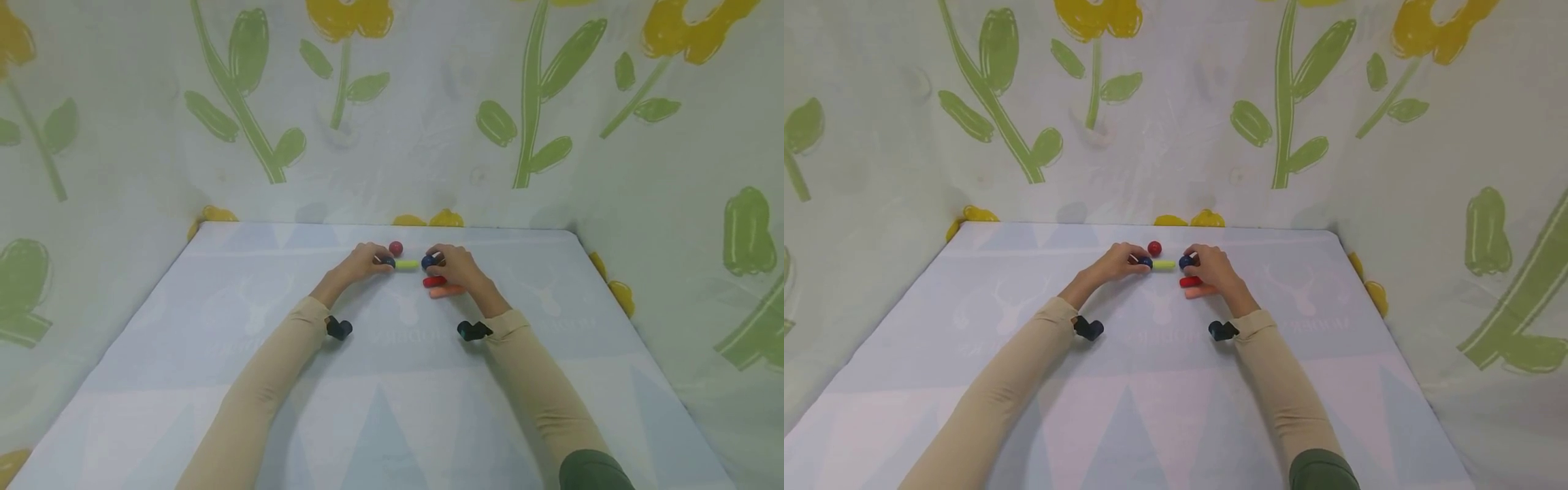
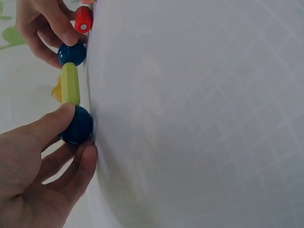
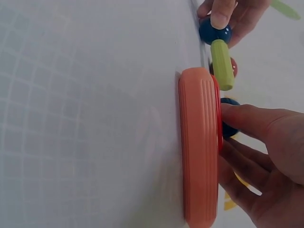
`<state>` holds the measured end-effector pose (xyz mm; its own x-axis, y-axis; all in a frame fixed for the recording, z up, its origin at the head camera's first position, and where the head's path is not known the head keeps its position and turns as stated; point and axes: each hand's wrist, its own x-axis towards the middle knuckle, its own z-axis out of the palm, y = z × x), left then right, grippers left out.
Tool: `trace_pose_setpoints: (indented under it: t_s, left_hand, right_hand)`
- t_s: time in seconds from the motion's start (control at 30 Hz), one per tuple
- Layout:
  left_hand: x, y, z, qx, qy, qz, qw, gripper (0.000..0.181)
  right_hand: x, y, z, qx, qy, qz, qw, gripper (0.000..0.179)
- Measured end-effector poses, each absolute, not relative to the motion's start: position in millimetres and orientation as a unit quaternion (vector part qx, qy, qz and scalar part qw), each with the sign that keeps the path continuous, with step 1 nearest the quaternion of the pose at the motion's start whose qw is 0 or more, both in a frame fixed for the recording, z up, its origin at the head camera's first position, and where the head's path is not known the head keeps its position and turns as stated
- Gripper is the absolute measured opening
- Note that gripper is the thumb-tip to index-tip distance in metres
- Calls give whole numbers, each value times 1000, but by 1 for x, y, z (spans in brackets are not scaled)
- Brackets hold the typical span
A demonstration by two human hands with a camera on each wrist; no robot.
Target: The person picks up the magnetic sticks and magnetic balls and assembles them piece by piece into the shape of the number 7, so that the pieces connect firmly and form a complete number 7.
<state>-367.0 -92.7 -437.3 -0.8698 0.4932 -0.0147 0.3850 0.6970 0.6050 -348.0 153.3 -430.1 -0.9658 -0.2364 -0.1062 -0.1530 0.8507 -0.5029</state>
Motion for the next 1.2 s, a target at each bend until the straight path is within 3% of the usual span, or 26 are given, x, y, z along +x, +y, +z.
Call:
trace_pose_setpoints:
  t_s: [1.2]
  left_hand:
    - [-366, -91, -437, 222, 920, 311, 88, 35]
  right_hand:
    - [-344, 151, -429, -113, 966, -220, 80, 42]
